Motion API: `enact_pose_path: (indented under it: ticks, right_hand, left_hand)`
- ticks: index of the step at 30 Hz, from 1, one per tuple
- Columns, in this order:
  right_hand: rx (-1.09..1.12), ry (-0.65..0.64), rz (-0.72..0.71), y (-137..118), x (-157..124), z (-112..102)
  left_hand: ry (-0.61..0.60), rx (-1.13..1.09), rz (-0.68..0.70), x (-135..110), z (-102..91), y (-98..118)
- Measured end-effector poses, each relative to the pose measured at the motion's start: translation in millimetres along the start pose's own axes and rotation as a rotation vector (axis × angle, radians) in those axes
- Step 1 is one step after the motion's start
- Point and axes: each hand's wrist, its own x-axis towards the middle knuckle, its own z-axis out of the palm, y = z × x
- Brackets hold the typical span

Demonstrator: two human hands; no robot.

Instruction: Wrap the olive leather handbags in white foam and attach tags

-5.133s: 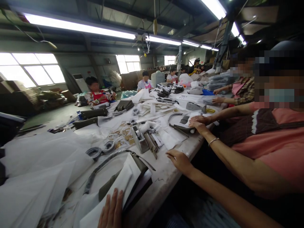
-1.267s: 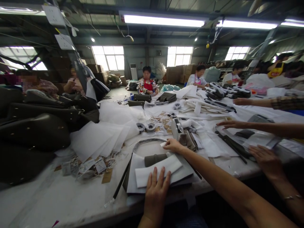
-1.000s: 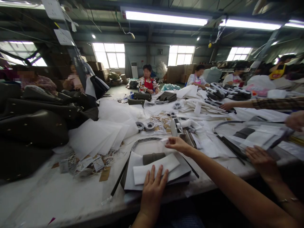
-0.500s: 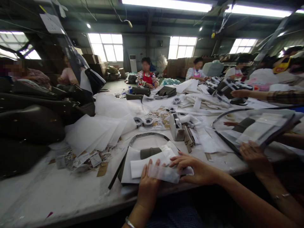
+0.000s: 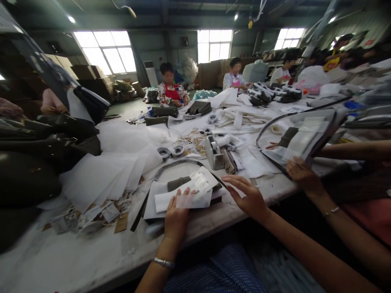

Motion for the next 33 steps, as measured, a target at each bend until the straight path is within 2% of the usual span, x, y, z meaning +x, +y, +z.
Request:
enact_pose_path:
  ticks: [2,6,8,11,14,19,24,28,33]
  right_hand:
    - [-0.061,0.036,0.135,3.4,-20.6,4.5]
    - [-0.076,-0.189,0.269,11.6,-63.7,22.6]
    - [-0.094,-0.237,0.291,15.1,-73.7,32.0]
    - [-0.151,-0.271,0.309,20.6,-70.7,43.6]
    - [-0.227,-0.341,0.306,26.7,-56.4,53.2]
    - [-0.262,-0.423,0.284,37.8,-31.9,71.2]
    - [-0.287,-0.522,0.258,47.2,-12.5,89.3]
    - [-0.348,-0.517,0.245,39.8,-14.3,85.9]
    - [-0.385,-0.497,0.162,8.3,-49.7,63.4]
  left_hand:
    - [-0.015,-0.042,-0.016,1.4,-1.9,-1.0]
    - [-0.050,-0.120,-0.080,7.0,-12.5,-2.8]
    - [-0.097,-0.136,-0.137,13.4,-20.4,-5.4]
    - [-0.202,-0.122,-0.224,26.0,-33.2,-9.7]
    - [-0.259,-0.119,-0.236,37.7,-44.9,-11.8]
    - [-0.230,-0.211,-0.196,49.5,-56.6,-12.9]
    - [-0.237,-0.218,-0.196,48.4,-55.3,-12.8]
    - [-0.180,-0.225,-0.159,37.8,-44.2,-11.3]
    - [-0.107,-0.202,-0.111,22.0,-27.9,-5.7]
